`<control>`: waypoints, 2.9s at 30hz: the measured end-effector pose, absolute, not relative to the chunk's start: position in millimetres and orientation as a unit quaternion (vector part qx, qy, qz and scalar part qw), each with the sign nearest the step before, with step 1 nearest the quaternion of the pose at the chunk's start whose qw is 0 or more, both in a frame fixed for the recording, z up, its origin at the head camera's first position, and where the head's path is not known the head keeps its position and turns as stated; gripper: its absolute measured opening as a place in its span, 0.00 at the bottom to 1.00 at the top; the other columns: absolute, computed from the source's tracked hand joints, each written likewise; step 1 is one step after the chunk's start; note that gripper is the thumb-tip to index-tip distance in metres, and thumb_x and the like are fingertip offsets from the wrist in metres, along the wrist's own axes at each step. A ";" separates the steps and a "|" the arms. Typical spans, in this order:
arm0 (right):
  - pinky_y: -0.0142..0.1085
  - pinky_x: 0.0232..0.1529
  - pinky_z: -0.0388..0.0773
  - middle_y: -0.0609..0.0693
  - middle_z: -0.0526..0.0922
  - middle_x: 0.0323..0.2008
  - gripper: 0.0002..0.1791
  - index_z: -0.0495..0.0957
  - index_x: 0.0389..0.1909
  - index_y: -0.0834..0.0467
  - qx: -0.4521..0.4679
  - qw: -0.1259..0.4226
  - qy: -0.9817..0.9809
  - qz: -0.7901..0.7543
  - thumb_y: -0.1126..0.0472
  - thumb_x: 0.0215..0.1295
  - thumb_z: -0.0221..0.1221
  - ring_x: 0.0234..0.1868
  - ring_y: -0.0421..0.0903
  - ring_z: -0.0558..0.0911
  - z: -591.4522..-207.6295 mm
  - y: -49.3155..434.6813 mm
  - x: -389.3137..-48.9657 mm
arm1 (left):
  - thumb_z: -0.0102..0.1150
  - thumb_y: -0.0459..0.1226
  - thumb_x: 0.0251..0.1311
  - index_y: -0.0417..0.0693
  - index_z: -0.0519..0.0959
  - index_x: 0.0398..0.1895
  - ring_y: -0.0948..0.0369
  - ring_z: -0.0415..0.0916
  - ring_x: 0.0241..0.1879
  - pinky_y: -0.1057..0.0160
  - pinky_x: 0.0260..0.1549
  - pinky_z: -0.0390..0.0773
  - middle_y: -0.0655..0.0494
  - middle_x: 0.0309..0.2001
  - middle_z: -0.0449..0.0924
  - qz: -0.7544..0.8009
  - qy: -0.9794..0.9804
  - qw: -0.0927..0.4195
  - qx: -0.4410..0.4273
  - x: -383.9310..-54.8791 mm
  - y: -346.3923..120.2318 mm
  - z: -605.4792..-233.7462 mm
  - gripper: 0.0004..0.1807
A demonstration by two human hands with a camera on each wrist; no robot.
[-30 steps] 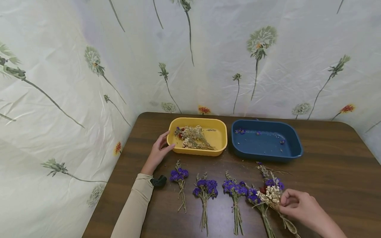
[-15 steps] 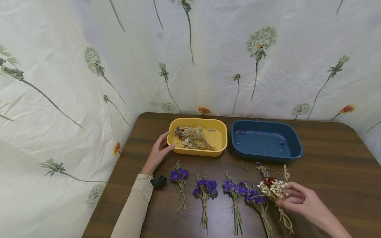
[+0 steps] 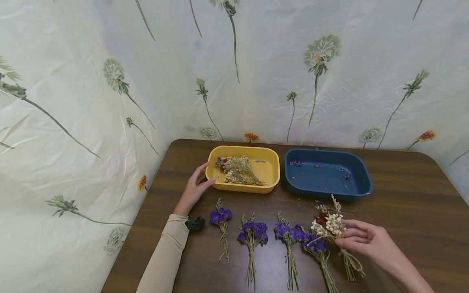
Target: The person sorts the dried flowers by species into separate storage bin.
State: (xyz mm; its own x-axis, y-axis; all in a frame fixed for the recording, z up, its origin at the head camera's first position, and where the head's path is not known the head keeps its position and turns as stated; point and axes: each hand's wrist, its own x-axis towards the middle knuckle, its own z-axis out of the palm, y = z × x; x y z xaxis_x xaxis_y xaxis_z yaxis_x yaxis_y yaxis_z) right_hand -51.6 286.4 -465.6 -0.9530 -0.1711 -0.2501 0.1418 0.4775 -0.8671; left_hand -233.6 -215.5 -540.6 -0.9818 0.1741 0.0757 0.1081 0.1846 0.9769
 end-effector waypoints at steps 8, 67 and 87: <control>0.32 0.41 0.86 0.38 0.91 0.40 0.28 0.69 0.66 0.74 -0.027 0.149 0.829 -0.538 0.65 0.71 0.64 0.41 0.36 0.89 -458.7 282.8 -66.8 | 0.64 0.43 0.71 0.58 0.62 0.80 0.46 0.70 0.72 0.44 0.68 0.74 0.42 0.73 0.70 0.635 0.765 0.031 0.097 -233.8 -216.5 -539.9 0.36; 0.41 0.50 0.87 0.63 0.87 0.56 0.36 0.69 0.70 0.68 -0.106 0.241 0.829 -0.494 0.58 0.66 0.69 0.45 0.43 0.89 -419.9 164.1 -254.2 | 0.65 0.45 0.70 0.61 0.63 0.79 0.47 0.72 0.70 0.43 0.66 0.76 0.45 0.70 0.73 0.628 0.772 0.027 0.092 -232.7 -217.6 -538.8 0.36; 0.46 0.53 0.87 0.66 0.86 0.55 0.33 0.71 0.68 0.70 -0.142 0.302 0.842 -0.423 0.63 0.65 0.68 0.46 0.49 0.90 -426.0 112.5 -298.8 | 0.64 0.44 0.71 0.57 0.62 0.80 0.48 0.71 0.71 0.46 0.66 0.77 0.44 0.69 0.73 0.631 0.770 0.023 0.095 -230.7 -217.3 -539.7 0.37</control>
State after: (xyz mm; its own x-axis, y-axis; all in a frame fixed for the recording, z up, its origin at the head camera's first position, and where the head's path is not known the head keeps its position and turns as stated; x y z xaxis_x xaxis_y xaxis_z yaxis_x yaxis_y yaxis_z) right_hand -298.8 112.5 -426.0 -0.7770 -0.4950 -0.3889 0.0162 0.6018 -0.7985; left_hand -230.7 -217.3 -539.7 -0.9808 0.1756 0.0850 0.1179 0.1866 0.9753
